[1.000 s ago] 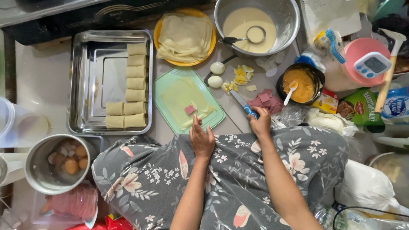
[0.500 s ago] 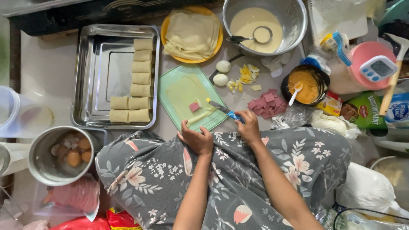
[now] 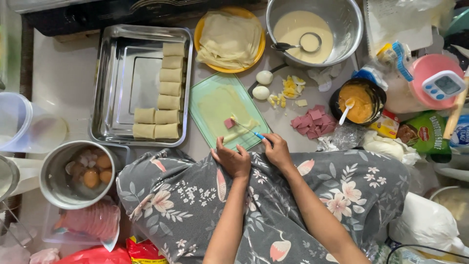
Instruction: The person is spreading an orange filling onto a square wrapper using a small spoon as part of the process of assembling rolls.
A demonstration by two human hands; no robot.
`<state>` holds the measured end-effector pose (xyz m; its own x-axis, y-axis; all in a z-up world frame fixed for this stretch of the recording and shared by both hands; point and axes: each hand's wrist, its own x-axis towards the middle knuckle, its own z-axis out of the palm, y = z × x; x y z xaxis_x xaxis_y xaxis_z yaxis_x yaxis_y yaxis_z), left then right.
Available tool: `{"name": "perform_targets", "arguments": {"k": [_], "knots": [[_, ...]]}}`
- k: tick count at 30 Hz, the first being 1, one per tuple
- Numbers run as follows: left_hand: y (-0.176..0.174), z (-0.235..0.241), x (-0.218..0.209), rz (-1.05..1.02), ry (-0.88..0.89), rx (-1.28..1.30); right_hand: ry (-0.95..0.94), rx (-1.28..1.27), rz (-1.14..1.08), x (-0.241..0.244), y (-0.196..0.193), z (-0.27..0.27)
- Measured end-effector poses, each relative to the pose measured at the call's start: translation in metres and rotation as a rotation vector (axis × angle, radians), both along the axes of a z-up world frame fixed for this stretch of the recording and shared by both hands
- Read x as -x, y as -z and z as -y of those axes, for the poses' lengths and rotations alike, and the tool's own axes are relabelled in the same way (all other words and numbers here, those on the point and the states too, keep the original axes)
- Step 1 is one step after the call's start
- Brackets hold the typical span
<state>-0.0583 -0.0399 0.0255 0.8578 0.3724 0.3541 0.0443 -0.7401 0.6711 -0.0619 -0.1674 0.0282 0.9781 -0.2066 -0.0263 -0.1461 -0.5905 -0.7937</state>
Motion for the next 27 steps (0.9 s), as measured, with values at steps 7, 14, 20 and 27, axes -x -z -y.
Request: {"name": "perform_targets", "arguments": {"k": [7, 14, 20, 27], "knots": [[-0.004, 0.001, -0.001, -0.007, 0.002, -0.019, 0.148, -0.241, -0.173, 0.002, 0.009, 0.002], [-0.005, 0.0, -0.002, -0.001, 0.009, -0.009, 0.163, -0.16, -0.099, 0.001, -0.003, 0.0], [-0.005, 0.001, -0.001, -0.012, 0.015, -0.012, 0.139, -0.095, -0.053, 0.001, -0.004, 0.0], [-0.006, 0.001, -0.002, -0.01, 0.017, -0.02, 0.175, -0.117, 0.087, 0.004, -0.026, 0.012]]}}
